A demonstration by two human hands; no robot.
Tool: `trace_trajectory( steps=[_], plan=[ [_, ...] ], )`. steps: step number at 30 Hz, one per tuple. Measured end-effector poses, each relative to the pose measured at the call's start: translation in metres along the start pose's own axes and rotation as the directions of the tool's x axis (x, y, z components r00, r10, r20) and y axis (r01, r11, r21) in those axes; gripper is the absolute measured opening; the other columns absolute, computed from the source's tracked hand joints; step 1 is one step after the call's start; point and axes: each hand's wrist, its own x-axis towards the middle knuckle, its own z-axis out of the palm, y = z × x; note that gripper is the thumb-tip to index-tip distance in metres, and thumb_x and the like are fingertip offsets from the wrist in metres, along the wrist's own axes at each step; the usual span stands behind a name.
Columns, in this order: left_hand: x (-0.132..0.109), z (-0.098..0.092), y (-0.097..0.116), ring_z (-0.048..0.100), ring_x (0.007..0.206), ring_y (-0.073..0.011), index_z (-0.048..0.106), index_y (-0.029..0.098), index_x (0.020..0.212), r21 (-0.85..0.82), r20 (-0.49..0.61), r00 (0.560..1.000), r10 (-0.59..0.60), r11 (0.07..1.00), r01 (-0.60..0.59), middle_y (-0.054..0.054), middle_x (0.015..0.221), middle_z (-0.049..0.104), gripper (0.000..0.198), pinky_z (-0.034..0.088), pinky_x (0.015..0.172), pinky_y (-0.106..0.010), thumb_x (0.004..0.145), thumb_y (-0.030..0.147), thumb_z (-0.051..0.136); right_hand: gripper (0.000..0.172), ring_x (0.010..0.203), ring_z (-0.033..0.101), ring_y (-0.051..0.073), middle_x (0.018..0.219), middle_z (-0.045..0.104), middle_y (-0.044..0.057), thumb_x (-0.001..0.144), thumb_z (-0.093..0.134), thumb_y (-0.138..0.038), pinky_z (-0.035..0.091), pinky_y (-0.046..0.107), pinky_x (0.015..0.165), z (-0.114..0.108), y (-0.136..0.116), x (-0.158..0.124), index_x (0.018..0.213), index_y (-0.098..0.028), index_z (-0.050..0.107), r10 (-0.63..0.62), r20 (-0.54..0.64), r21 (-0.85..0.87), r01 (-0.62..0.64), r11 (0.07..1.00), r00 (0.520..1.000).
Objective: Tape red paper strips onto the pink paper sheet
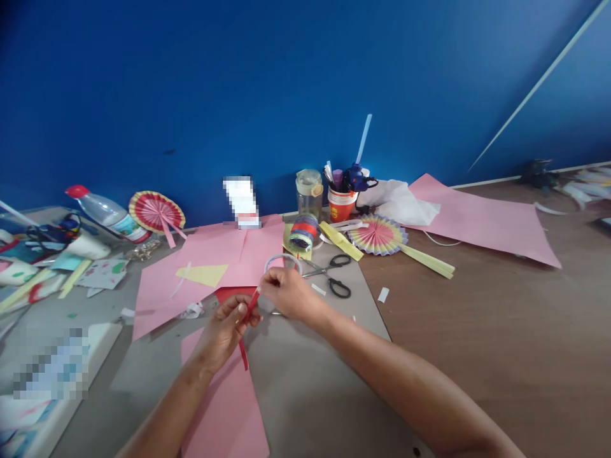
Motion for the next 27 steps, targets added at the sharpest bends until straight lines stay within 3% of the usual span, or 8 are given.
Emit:
trace_trajectory(
  steps=[4,7,16,23,27],
  plan=[
    [0.002,-0.004,0.002,0.055,0.062,-0.0110,0.063,0.017,0.080,0.010,-0.028,0.999,0.022,1.000,-0.022,0.000,0.071,0.064,0.026,0.044,0.064,-0.025,0.072,0.039,0.072,0.013,0.051,0.039,0.008,0.054,0.045,-0.006,0.069,0.056,-0.027,0.032,0.022,0.053,-0.009,0.001,0.007,0.062,-0.017,0.051,0.030,-0.010,0.302,-0.026,0.953,0.999],
    [0.003,-0.006,0.002,0.052,0.058,-0.0092,0.061,0.017,0.075,0.035,-0.045,0.998,0.037,0.999,-0.035,0.002,0.064,0.060,0.023,0.043,0.063,-0.024,0.071,0.035,0.074,0.014,0.051,0.038,0.008,0.054,0.045,-0.005,0.067,0.058,-0.027,0.031,0.023,0.053,-0.012,0.000,0.008,0.061,-0.017,0.050,0.032,0.005,0.375,-0.032,0.926,0.999],
    [0.005,-0.010,0.000,0.054,0.061,-0.0111,0.061,0.017,0.073,0.156,-0.145,0.979,0.145,0.980,-0.122,0.002,0.062,0.059,0.021,0.042,0.062,-0.023,0.073,0.035,0.071,0.016,0.053,0.039,0.008,0.056,0.046,-0.005,0.067,0.062,-0.029,0.031,0.023,0.053,-0.013,0.001,0.008,0.063,-0.017,0.053,0.004,-0.025,0.377,0.005,0.926,1.000],
    [0.008,-0.014,0.000,0.054,0.061,-0.0115,0.060,0.018,0.077,0.216,-0.231,0.947,0.225,0.960,-0.176,0.002,0.065,0.057,0.022,0.046,0.069,-0.027,0.079,0.039,0.064,0.016,0.054,0.038,0.009,0.056,0.046,-0.005,0.074,0.060,-0.032,0.030,0.023,0.052,-0.020,-0.002,0.008,0.068,-0.017,0.056,-0.021,-0.207,0.342,0.092,0.935,0.978],
    [0.004,-0.010,0.006,0.057,0.099,-0.0194,0.064,0.022,0.100,0.366,-0.246,0.886,0.393,0.884,-0.290,-0.004,0.100,0.063,0.031,0.043,0.089,-0.030,0.076,0.043,0.068,0.015,0.053,0.038,0.008,0.055,0.046,-0.005,0.071,0.059,-0.030,0.030,0.023,0.052,-0.016,-0.003,0.007,0.064,-0.018,0.054,0.001,-0.134,0.318,0.042,0.947,0.991]
  ],
)
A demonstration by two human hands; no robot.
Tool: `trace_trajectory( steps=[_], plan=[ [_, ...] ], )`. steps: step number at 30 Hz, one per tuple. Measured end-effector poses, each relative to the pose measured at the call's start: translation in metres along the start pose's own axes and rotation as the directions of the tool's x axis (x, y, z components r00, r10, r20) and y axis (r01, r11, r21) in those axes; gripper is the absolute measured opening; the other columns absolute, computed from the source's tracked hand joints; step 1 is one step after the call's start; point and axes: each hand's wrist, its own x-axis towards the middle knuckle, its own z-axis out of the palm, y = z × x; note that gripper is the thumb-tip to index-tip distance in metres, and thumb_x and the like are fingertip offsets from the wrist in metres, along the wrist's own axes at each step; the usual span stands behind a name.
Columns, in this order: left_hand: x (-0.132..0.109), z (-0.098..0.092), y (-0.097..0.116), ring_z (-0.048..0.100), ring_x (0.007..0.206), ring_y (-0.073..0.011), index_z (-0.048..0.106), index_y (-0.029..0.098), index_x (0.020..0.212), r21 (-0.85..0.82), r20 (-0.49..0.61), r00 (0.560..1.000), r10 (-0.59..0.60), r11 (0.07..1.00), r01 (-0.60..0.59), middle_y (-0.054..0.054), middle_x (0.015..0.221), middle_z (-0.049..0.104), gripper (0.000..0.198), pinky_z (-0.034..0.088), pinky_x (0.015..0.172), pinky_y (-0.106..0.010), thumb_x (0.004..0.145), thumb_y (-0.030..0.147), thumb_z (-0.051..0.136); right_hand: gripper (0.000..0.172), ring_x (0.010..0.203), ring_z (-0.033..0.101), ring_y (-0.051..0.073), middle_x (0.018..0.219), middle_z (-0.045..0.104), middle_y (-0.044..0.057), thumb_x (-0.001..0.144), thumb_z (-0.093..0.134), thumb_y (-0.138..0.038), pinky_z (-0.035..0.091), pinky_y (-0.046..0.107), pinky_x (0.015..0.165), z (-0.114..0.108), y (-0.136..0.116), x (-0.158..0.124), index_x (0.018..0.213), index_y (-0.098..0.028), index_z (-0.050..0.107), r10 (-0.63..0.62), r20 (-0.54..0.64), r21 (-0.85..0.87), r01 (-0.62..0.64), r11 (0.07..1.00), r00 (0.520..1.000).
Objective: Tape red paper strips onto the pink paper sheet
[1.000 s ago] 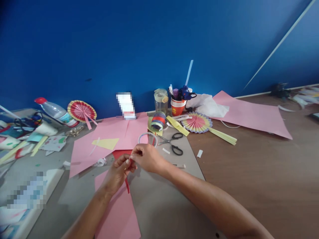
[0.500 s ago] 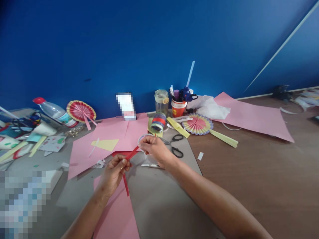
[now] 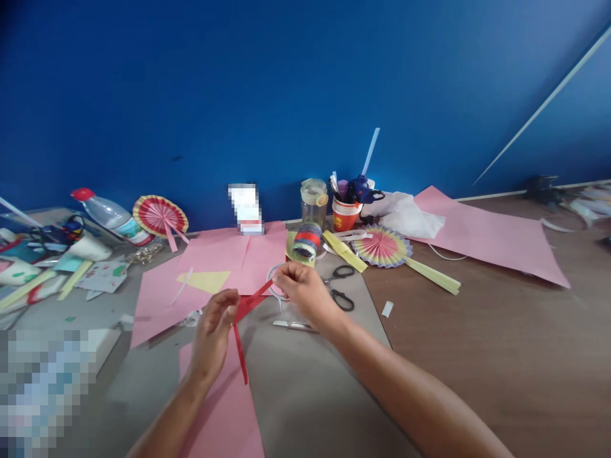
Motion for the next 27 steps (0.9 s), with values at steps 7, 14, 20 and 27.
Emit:
trace_trajectory(
  steps=[7,14,20,27],
  plan=[
    [-0.006,0.003,0.007,0.060,0.075,-0.0189,0.068,0.018,0.076,-0.025,0.347,0.914,-0.210,0.972,0.232,-0.003,0.072,0.066,0.026,0.045,0.076,-0.030,0.077,0.045,0.067,0.014,0.049,0.037,0.008,0.050,0.043,-0.006,0.065,0.057,-0.027,0.028,0.024,0.051,0.014,0.004,-0.002,0.058,-0.018,0.051,0.145,0.126,-0.038,-0.141,0.989,0.981],
    [-0.009,0.006,0.002,0.054,0.058,-0.0141,0.059,0.017,0.063,-0.157,0.466,0.836,-0.292,0.902,0.402,0.001,0.052,0.055,0.033,0.046,0.073,-0.032,0.078,0.046,0.065,0.011,0.047,0.033,0.006,0.048,0.042,-0.006,0.058,0.056,-0.025,0.025,0.022,0.048,0.009,0.009,0.003,0.054,-0.017,0.049,0.183,0.083,0.067,-0.189,0.980,0.980],
    [-0.010,0.007,0.004,0.052,0.059,-0.0128,0.058,0.018,0.063,-0.223,0.478,0.834,-0.277,0.880,0.420,0.002,0.050,0.053,0.031,0.044,0.073,-0.030,0.081,0.043,0.064,0.014,0.045,0.034,0.006,0.047,0.043,-0.005,0.058,0.056,-0.025,0.026,0.022,0.047,0.003,0.003,0.006,0.051,-0.018,0.046,0.173,0.062,0.106,-0.179,0.978,0.983],
    [-0.008,0.007,0.005,0.049,0.054,-0.0112,0.058,0.017,0.059,-0.275,0.480,0.844,-0.241,0.872,0.405,0.004,0.048,0.049,0.033,0.044,0.074,-0.031,0.081,0.041,0.064,0.014,0.046,0.034,0.008,0.048,0.040,-0.005,0.064,0.054,-0.026,0.028,0.024,0.047,-0.003,-0.003,0.008,0.055,-0.019,0.046,0.109,-0.054,0.090,-0.104,0.990,0.993]
  ],
)
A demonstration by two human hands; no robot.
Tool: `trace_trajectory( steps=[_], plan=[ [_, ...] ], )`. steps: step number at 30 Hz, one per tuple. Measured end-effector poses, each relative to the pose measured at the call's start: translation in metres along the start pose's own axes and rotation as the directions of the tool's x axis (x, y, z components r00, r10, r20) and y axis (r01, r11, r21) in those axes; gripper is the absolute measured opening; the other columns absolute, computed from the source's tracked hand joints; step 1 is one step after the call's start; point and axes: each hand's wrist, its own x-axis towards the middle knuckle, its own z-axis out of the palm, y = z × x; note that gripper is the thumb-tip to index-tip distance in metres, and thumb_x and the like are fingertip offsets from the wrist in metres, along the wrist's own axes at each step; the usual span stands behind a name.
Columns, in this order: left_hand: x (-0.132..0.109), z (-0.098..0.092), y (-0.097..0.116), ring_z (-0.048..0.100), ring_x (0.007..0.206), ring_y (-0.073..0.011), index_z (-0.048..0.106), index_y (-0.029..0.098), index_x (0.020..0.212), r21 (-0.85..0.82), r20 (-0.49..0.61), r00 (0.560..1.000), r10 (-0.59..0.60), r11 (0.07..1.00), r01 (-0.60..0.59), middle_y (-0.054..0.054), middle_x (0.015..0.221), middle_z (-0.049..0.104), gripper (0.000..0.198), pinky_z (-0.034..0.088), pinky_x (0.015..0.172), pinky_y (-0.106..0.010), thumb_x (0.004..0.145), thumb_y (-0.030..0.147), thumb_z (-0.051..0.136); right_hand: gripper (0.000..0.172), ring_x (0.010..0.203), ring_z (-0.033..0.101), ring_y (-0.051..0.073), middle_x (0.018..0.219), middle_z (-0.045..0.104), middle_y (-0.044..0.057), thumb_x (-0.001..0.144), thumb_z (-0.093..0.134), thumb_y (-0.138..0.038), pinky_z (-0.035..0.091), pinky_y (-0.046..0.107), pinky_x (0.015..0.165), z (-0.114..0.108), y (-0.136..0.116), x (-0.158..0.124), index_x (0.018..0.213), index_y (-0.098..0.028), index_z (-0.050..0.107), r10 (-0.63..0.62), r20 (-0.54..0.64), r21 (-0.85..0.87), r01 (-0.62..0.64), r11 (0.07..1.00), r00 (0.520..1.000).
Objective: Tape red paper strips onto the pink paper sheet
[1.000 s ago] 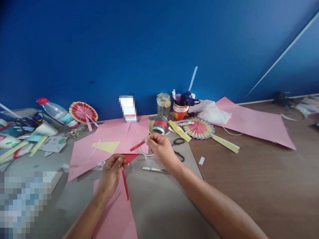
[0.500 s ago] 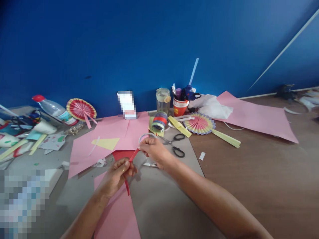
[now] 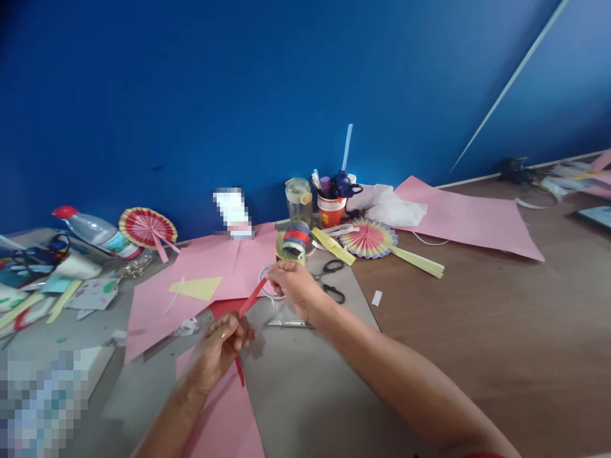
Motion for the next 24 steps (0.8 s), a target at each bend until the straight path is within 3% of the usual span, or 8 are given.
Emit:
trace_trajectory(
  steps=[2,4,6,7,9,12,14,24],
  plan=[
    [0.000,0.002,0.002,0.050,0.055,-0.0112,0.060,0.017,0.059,-0.011,-0.010,1.000,0.022,1.000,-0.022,0.003,0.049,0.049,0.032,0.045,0.074,-0.030,0.081,0.041,0.064,0.012,0.051,0.037,0.010,0.054,0.042,-0.004,0.070,0.052,-0.026,0.032,0.025,0.052,-0.002,-0.004,-0.003,0.061,-0.019,0.048,-0.133,-0.128,-0.058,0.126,0.990,0.983],
    [0.000,0.005,0.003,0.054,0.061,-0.0130,0.065,0.016,0.068,-0.062,-0.018,0.999,0.028,0.998,-0.029,0.001,0.056,0.056,0.031,0.046,0.074,-0.030,0.081,0.044,0.064,0.007,0.062,0.045,0.013,0.066,0.050,0.000,0.076,0.052,-0.023,0.038,0.028,0.061,-0.002,-0.006,-0.010,0.070,-0.019,0.053,-0.477,-0.178,-0.296,0.416,0.860,0.861],
    [0.001,0.007,0.003,0.060,0.074,-0.0165,0.069,0.015,0.083,-0.163,-0.012,1.000,0.017,0.987,-0.019,-0.004,0.072,0.064,0.034,0.047,0.078,-0.031,0.079,0.049,0.064,0.007,0.078,0.051,0.017,0.082,0.057,0.004,0.080,0.051,-0.017,0.040,0.032,0.073,0.001,-0.002,-0.018,0.078,-0.019,0.058,-0.813,0.085,-0.582,0.691,0.429,0.577],
    [0.002,0.007,0.003,0.061,0.080,-0.0177,0.069,0.016,0.089,-0.217,-0.009,1.000,0.020,0.976,-0.022,-0.006,0.080,0.067,0.037,0.048,0.080,-0.032,0.078,0.051,0.065,0.011,0.082,0.051,0.018,0.087,0.058,0.006,0.082,0.050,-0.014,0.040,0.034,0.076,0.004,0.002,-0.022,0.082,-0.019,0.059,-0.852,0.279,-0.632,0.753,0.184,0.443],
    [0.004,0.006,0.003,0.062,0.084,-0.0174,0.069,0.017,0.093,-0.292,-0.028,0.998,0.054,0.955,-0.060,-0.006,0.087,0.068,0.036,0.049,0.081,-0.030,0.077,0.050,0.067,0.015,0.089,0.051,0.019,0.092,0.060,0.006,0.084,0.047,-0.012,0.039,0.036,0.081,0.009,0.013,-0.028,0.088,-0.019,0.060,-0.759,0.577,-0.585,0.801,-0.126,0.302],
    [0.005,0.002,0.003,0.064,0.080,-0.0151,0.069,0.017,0.094,-0.284,-0.100,0.990,0.096,0.951,-0.121,-0.005,0.087,0.069,0.027,0.050,0.075,-0.025,0.078,0.039,0.069,0.015,0.098,0.049,0.021,0.095,0.061,0.007,0.087,0.046,-0.014,0.039,0.036,0.086,0.015,0.029,-0.030,0.089,-0.018,0.061,-0.641,0.708,-0.544,0.807,-0.229,0.296],
    [0.005,0.000,0.005,0.064,0.077,-0.0148,0.070,0.016,0.092,-0.242,-0.145,0.986,0.080,0.964,-0.114,-0.005,0.085,0.071,0.023,0.050,0.070,-0.024,0.078,0.034,0.070,0.016,0.099,0.048,0.021,0.096,0.061,0.008,0.087,0.046,-0.015,0.038,0.036,0.087,0.015,0.036,-0.029,0.089,-0.018,0.062,-0.602,0.732,-0.538,0.813,-0.222,0.320],
    [0.007,-0.009,0.006,0.066,0.076,-0.0156,0.069,0.018,0.082,-0.100,-0.324,0.940,0.105,0.985,-0.144,-0.003,0.077,0.072,0.015,0.049,0.073,-0.026,0.074,0.029,0.072,0.014,0.100,0.048,0.022,0.097,0.061,0.007,0.085,0.046,-0.016,0.038,0.037,0.086,0.011,0.043,-0.025,0.087,-0.018,0.060,-0.460,0.831,-0.431,0.885,-0.177,0.313]
  ],
)
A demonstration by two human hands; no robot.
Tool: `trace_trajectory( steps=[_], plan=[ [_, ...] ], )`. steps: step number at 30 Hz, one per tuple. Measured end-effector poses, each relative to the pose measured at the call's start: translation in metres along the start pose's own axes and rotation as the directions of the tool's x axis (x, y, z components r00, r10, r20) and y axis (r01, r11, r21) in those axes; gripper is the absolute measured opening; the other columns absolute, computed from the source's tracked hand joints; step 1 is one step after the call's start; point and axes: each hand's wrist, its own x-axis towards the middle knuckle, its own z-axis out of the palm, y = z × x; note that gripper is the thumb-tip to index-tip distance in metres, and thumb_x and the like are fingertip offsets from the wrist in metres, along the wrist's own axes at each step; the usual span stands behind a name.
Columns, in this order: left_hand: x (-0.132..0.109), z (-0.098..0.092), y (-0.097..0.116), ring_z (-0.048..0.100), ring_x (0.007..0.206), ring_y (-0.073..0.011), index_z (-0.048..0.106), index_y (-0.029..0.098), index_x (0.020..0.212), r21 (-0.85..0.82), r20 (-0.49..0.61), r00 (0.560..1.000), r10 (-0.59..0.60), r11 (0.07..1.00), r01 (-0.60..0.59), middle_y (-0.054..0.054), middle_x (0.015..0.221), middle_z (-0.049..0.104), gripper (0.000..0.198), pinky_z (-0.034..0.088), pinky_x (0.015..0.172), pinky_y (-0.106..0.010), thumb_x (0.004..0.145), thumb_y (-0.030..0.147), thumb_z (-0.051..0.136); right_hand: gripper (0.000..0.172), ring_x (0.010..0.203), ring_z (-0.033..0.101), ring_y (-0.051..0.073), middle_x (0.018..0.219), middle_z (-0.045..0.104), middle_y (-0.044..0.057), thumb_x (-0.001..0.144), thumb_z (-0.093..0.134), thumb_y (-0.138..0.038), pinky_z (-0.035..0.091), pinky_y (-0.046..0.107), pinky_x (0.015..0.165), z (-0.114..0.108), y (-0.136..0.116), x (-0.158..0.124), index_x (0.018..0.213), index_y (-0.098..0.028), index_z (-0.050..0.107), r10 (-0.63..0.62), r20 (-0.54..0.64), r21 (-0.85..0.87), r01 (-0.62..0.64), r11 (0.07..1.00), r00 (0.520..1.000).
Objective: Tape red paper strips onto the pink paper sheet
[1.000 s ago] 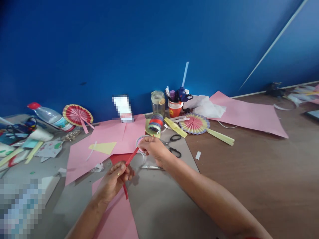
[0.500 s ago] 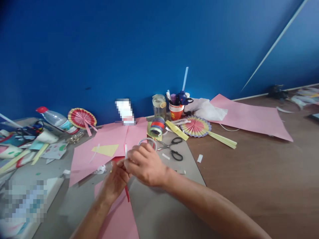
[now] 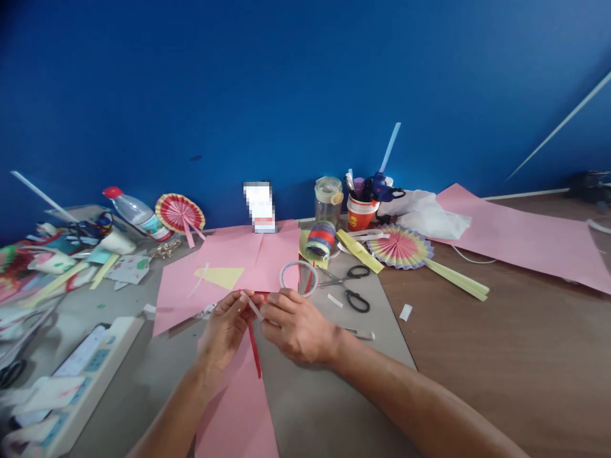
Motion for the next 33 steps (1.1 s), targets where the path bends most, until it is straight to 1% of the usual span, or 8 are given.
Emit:
trace_trajectory(
  steps=[6,10,13,16,19,22,26,33],
  plan=[
    [-0.001,0.002,-0.001,0.064,0.078,-0.0168,0.068,0.016,0.079,0.111,-0.047,0.996,0.073,0.992,-0.067,-0.004,0.079,0.070,0.017,0.049,0.077,-0.030,0.072,0.031,0.073,0.028,0.088,0.051,0.023,0.099,0.058,0.009,0.070,0.053,-0.021,0.040,0.042,0.077,-0.007,0.010,-0.003,0.097,-0.017,0.059,0.166,-0.098,0.215,-0.142,0.966,0.981],
    [-0.001,0.000,-0.001,0.058,0.064,-0.0107,0.067,0.017,0.080,0.156,-0.089,0.990,0.109,0.983,-0.094,0.002,0.067,0.063,0.016,0.046,0.068,-0.024,0.073,0.031,0.072,0.023,0.091,0.054,0.022,0.099,0.060,0.010,0.077,0.052,-0.016,0.044,0.039,0.079,-0.008,0.008,0.002,0.100,-0.018,0.058,0.415,-0.139,0.418,-0.326,0.848,0.899],
    [-0.002,0.000,-0.005,0.054,0.060,-0.0094,0.066,0.017,0.079,0.183,-0.079,0.992,0.094,0.980,-0.078,0.003,0.063,0.060,0.017,0.044,0.063,-0.022,0.074,0.032,0.071,0.020,0.089,0.056,0.019,0.096,0.062,0.008,0.080,0.056,-0.021,0.045,0.030,0.070,-0.004,-0.002,0.010,0.100,-0.019,0.058,0.629,0.026,0.581,-0.524,0.623,0.777],
    [-0.005,0.002,-0.010,0.056,0.062,-0.0108,0.065,0.017,0.077,0.203,-0.052,0.996,0.066,0.978,-0.055,0.002,0.066,0.061,0.018,0.044,0.063,-0.023,0.073,0.033,0.071,0.013,0.076,0.057,0.015,0.085,0.063,0.004,0.080,0.059,-0.025,0.040,0.024,0.059,0.003,-0.011,0.015,0.091,-0.018,0.061,0.728,0.200,0.626,-0.657,0.419,0.655],
    [-0.008,0.003,-0.013,0.056,0.062,-0.0114,0.065,0.017,0.080,0.210,-0.036,0.998,0.052,0.977,-0.043,0.001,0.066,0.061,0.020,0.044,0.062,-0.023,0.073,0.034,0.072,0.011,0.063,0.052,0.011,0.067,0.060,-0.001,0.080,0.053,-0.018,0.036,0.023,0.057,0.007,-0.013,0.016,0.072,-0.017,0.061,0.743,0.288,0.642,-0.698,0.319,0.604],
    [-0.009,0.003,-0.013,0.057,0.062,-0.0115,0.064,0.017,0.080,0.203,-0.031,0.998,0.045,0.979,-0.038,0.001,0.068,0.064,0.020,0.044,0.064,-0.024,0.074,0.035,0.071,0.013,0.060,0.049,0.010,0.062,0.057,-0.002,0.077,0.051,-0.014,0.035,0.022,0.056,0.005,-0.009,0.016,0.066,-0.016,0.059,0.756,0.342,0.650,-0.722,0.238,0.557],
    [-0.009,0.002,-0.011,0.057,0.063,-0.0107,0.062,0.017,0.078,0.165,-0.026,0.999,0.025,0.986,-0.021,0.001,0.068,0.064,0.020,0.044,0.064,-0.023,0.074,0.035,0.070,0.010,0.059,0.046,0.009,0.060,0.054,-0.004,0.073,0.052,-0.014,0.033,0.021,0.054,-0.001,-0.002,0.016,0.065,-0.016,0.057,0.751,0.389,0.639,-0.744,0.197,0.533],
    [-0.012,0.007,-0.003,0.056,0.055,-0.0100,0.059,0.017,0.073,0.080,0.029,0.996,-0.084,0.993,0.082,0.003,0.061,0.062,0.021,0.046,0.060,-0.024,0.071,0.032,0.073,0.009,0.061,0.048,0.010,0.063,0.057,-0.002,0.075,0.054,-0.018,0.035,0.021,0.055,-0.005,0.008,0.013,0.071,-0.016,0.062,0.712,0.413,0.607,-0.754,0.250,0.569]
  ],
)
